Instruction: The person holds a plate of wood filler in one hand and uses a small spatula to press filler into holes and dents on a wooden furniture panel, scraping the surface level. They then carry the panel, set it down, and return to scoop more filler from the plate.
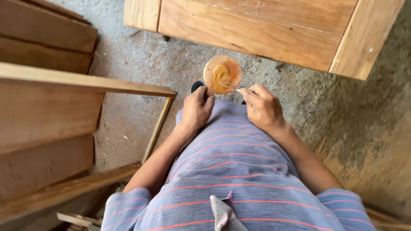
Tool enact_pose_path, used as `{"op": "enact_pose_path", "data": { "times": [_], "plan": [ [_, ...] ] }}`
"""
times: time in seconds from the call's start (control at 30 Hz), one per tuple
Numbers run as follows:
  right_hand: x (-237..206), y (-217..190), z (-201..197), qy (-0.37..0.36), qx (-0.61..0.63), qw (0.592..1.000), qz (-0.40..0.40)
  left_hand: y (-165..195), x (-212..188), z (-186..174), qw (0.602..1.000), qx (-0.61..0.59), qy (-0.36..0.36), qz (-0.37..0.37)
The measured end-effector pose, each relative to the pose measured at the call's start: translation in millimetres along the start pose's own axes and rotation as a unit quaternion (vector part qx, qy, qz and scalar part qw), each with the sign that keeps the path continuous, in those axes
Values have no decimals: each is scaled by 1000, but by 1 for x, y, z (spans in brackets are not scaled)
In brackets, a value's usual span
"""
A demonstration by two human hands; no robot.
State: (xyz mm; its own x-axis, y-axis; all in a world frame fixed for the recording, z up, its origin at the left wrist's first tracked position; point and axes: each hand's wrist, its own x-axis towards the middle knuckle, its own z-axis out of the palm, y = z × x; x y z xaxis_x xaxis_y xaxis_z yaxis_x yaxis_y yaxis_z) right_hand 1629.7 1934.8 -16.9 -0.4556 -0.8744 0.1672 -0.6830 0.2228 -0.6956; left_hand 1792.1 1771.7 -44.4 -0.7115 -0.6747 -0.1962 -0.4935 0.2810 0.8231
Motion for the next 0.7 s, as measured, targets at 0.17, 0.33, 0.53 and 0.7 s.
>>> {"op": "enact_pose_path", "data": {
  "times": [0.17, 0.33, 0.53, 0.7],
  "plan": [
    [2, -2, 27, 99, 65, 986, 121, -21, 42, -65, 1000, -23, -4, -21],
    [-35, 35, 42, 223, -8, 950, 220, -45, 67, -104, 994, 19, 3, -104],
    [-74, 79, 59, 241, -45, 951, 187, -66, 37, -103, 998, 47, 23, -16],
    [-61, 92, 62, 280, 30, 942, 182, -47, 25, -60, 993, 89, 47, 59]
  ]
}}
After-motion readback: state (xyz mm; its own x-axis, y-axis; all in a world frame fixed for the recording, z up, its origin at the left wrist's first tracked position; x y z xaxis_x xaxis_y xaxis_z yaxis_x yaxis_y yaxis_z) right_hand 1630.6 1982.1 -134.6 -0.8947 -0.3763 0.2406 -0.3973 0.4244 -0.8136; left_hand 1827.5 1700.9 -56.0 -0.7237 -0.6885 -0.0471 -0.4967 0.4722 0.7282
